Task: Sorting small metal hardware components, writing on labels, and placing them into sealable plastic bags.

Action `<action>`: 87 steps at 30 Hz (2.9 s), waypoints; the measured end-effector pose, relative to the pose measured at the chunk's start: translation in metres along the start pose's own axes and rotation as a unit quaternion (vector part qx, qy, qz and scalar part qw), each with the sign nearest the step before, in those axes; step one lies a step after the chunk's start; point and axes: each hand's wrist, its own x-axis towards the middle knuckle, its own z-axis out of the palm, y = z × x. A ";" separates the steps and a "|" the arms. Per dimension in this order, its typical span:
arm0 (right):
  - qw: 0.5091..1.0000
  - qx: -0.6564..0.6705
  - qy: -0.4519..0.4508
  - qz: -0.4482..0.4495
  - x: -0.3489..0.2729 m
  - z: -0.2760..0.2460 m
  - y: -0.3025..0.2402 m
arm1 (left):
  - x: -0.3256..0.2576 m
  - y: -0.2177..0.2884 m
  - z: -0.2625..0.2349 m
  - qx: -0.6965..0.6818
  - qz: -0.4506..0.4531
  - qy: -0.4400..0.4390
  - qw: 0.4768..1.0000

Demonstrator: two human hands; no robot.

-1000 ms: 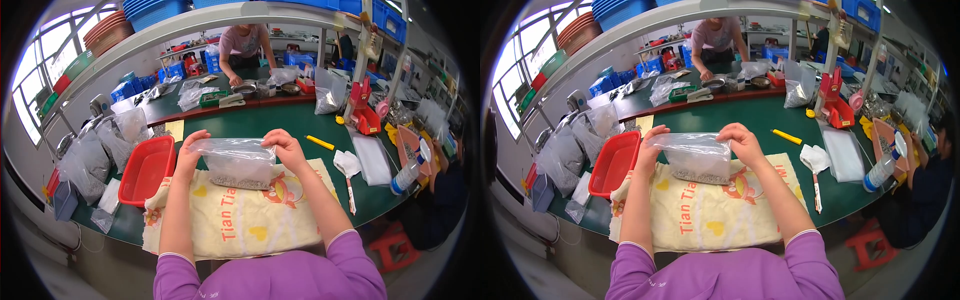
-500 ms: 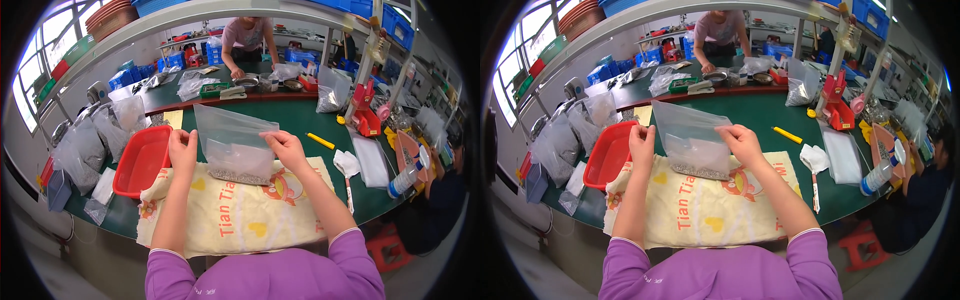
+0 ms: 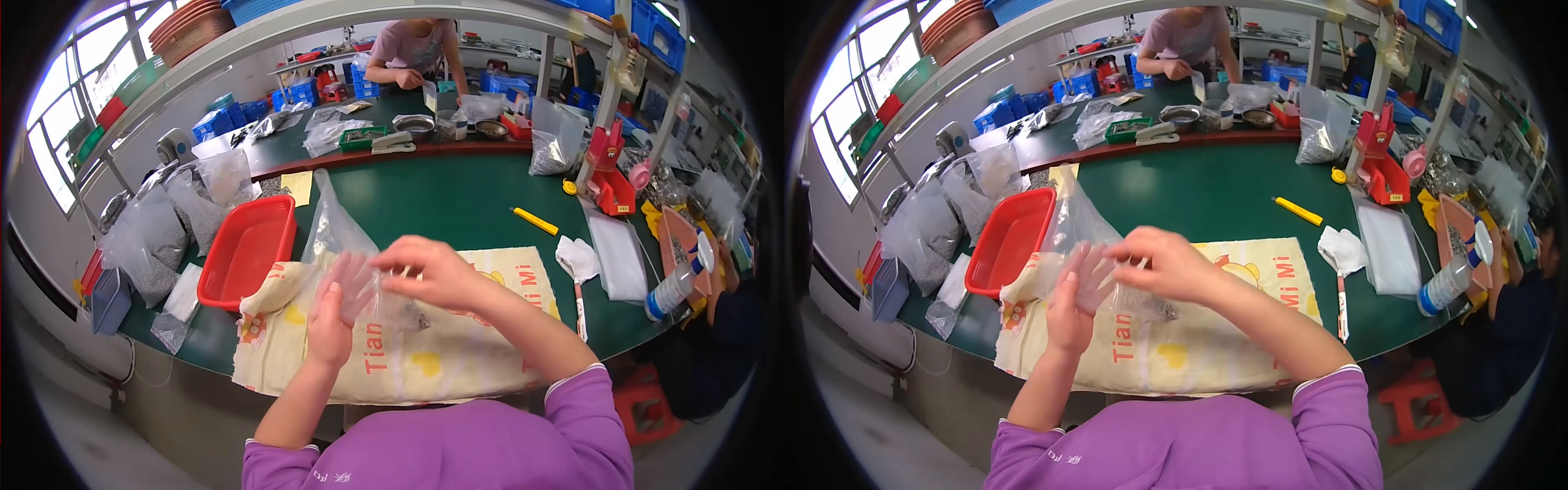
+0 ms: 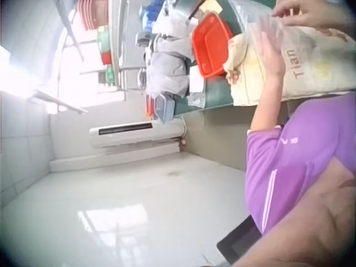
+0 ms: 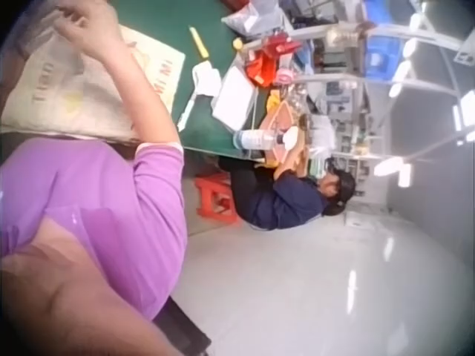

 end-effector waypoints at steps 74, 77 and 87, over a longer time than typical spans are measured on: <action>0.876 0.261 0.395 0.094 -0.052 -0.065 0.051 | 0.081 -0.014 0.002 0.157 0.107 0.054 0.980; 0.884 0.256 0.381 0.085 -0.055 -0.067 0.057 | 0.081 -0.010 0.007 0.141 0.093 0.038 0.985; 0.930 0.235 0.223 0.171 -0.054 -0.068 0.050 | 0.080 -0.021 -0.004 0.190 0.058 -0.006 0.980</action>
